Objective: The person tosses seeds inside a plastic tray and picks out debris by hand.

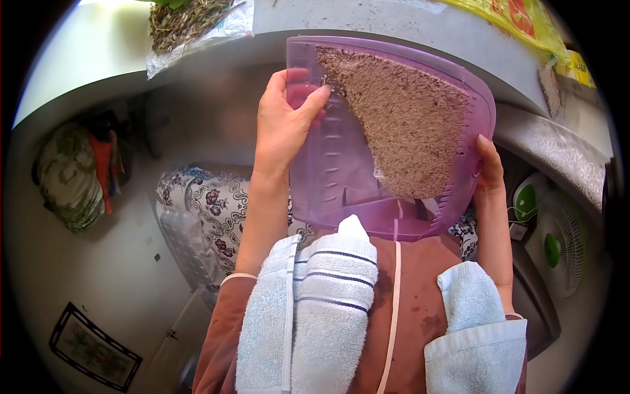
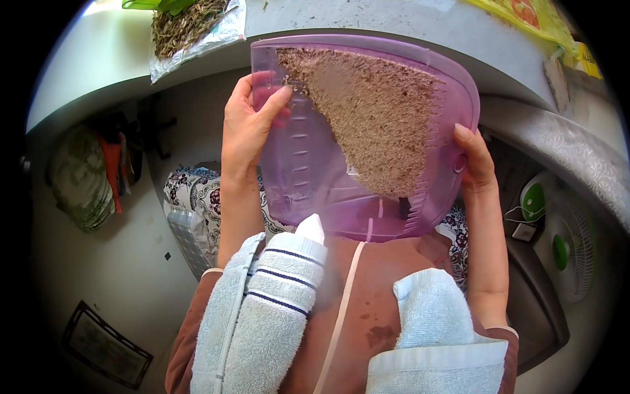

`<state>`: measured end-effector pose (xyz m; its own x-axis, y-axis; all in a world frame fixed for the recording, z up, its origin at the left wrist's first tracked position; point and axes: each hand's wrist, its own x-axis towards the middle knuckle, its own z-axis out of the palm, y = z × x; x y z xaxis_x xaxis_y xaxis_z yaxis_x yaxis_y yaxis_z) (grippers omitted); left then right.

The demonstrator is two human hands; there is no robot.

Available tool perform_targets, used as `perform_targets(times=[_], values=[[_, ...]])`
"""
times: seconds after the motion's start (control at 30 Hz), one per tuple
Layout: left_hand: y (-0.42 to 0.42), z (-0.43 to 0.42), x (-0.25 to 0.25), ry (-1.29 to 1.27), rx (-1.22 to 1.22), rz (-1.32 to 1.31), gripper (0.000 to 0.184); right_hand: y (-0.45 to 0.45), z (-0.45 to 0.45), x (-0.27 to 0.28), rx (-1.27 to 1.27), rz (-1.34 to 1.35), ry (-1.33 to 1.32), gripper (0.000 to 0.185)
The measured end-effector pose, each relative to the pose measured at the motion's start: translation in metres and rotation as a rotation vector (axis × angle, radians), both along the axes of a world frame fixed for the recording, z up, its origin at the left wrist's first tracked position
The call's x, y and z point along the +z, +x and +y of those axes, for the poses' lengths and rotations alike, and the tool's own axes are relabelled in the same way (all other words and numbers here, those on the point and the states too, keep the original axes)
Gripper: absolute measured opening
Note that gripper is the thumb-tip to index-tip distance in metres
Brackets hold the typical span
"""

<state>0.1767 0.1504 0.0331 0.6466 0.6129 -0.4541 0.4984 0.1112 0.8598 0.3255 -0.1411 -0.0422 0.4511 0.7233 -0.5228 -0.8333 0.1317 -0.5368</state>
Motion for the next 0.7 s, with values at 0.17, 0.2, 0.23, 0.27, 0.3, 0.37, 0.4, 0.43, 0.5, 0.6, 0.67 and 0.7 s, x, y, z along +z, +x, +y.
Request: perform_targets(times=[0.17,0.2,0.23,0.27,0.3,0.37,0.4,0.43,0.5,0.6,0.67,0.7], values=[[-0.015,0.007,-0.006,-0.153,-0.052,-0.158,0.043,-0.001,0.001,0.004,-0.009,-0.023,-0.019,0.066],[-0.022,0.013,-0.007,-0.232,-0.055,-0.190,0.044,-0.003,0.001,0.003,-0.011,-0.023,-0.024,0.066],[-0.027,0.020,-0.007,-0.312,-0.058,-0.220,0.045,-0.004,0.001,0.002,-0.014,-0.021,-0.029,0.065],[-0.031,0.024,-0.006,-0.393,-0.058,-0.249,0.047,-0.005,0.000,0.001,-0.021,-0.012,-0.014,0.064],[-0.035,0.025,-0.001,-0.374,-0.088,-0.216,0.045,-0.005,-0.001,-0.001,-0.026,-0.003,0.002,0.063],[-0.042,0.028,-0.003,-0.561,-0.023,-0.330,0.044,-0.004,-0.002,-0.006,-0.020,0.020,0.035,0.062],[-0.044,0.028,-0.004,-0.652,0.012,-0.388,0.044,-0.003,-0.004,-0.009,-0.011,0.036,0.048,0.063],[-0.044,0.027,-0.005,-0.675,0.051,-0.366,0.048,-0.001,-0.005,-0.011,0.000,0.050,0.062,0.063],[-0.046,0.026,-0.006,-0.775,0.118,-0.409,0.046,-0.002,-0.007,-0.014,-0.014,0.034,0.027,0.064],[-0.044,0.018,-0.006,-0.623,0.118,-0.367,0.043,0.001,-0.007,-0.017,-0.002,0.021,0.026,0.065],[-0.039,0.008,-0.004,-0.401,0.087,-0.295,0.045,0.002,-0.008,-0.018,0.011,0.019,0.036,0.065],[-0.036,0.002,-0.004,-0.280,0.074,-0.256,0.046,0.002,-0.009,-0.018,0.017,0.019,0.037,0.065]])
